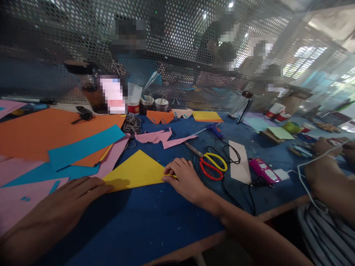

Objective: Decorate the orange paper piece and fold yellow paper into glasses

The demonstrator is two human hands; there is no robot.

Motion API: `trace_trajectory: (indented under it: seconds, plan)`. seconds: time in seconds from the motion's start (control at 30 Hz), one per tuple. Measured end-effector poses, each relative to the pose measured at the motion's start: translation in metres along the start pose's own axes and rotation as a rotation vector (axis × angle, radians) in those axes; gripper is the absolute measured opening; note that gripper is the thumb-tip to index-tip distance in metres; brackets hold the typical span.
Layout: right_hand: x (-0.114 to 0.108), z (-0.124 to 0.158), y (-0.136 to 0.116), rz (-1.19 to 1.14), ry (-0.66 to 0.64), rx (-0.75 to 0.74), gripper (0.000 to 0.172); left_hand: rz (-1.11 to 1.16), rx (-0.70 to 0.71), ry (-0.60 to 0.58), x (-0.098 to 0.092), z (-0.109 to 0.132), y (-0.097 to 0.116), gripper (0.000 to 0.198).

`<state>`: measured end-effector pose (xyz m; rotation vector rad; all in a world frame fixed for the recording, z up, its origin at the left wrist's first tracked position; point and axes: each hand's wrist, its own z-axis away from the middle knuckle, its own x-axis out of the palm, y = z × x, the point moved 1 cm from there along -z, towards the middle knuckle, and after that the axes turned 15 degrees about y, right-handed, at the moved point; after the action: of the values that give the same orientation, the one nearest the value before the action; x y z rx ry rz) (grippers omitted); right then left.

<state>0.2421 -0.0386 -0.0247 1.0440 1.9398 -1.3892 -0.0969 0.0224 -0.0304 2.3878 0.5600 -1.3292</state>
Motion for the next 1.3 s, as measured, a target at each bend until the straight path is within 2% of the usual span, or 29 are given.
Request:
trace_trajectory:
  seconds: [0.07,0.13,0.3,0.4,0.47,0.6,1.03,1.2,1.3]
  plan:
    - [0.0,0.0,0.0,-0.003,0.001,-0.003,0.01,-0.064,0.034,-0.032,0.0,0.006,0.007,0.045]
    - [0.001,0.0,0.001,-0.008,0.0,-0.004,0.01,-0.113,0.003,-0.081,0.001,0.012,0.014,0.046]
    - [0.0,0.0,0.001,-0.006,0.006,-0.005,0.011,-0.191,0.059,-0.079,0.007,0.021,0.027,0.052]
    - [0.0,0.0,0.0,-0.008,0.009,-0.007,0.011,-0.219,0.02,-0.092,0.01,0.018,0.035,0.046]
    - [0.0,0.0,-0.001,-0.007,0.01,-0.009,0.01,-0.226,-0.045,-0.09,0.011,0.012,0.04,0.046]
    - [0.0,0.001,-0.001,-0.014,0.009,-0.013,0.01,-0.195,-0.077,-0.105,0.009,0.001,0.049,0.048]
    - [-0.003,0.0,0.001,-0.012,-0.008,-0.008,0.007,-0.127,-0.119,-0.117,0.006,-0.002,0.055,0.055]
    - [-0.008,0.003,0.009,-0.043,-0.025,-0.083,0.006,-0.129,-0.131,-0.151,0.005,-0.003,0.055,0.057]
    - [-0.012,0.005,0.013,-0.046,-0.052,-0.135,0.011,-0.129,-0.127,-0.148,0.006,-0.003,0.055,0.057]
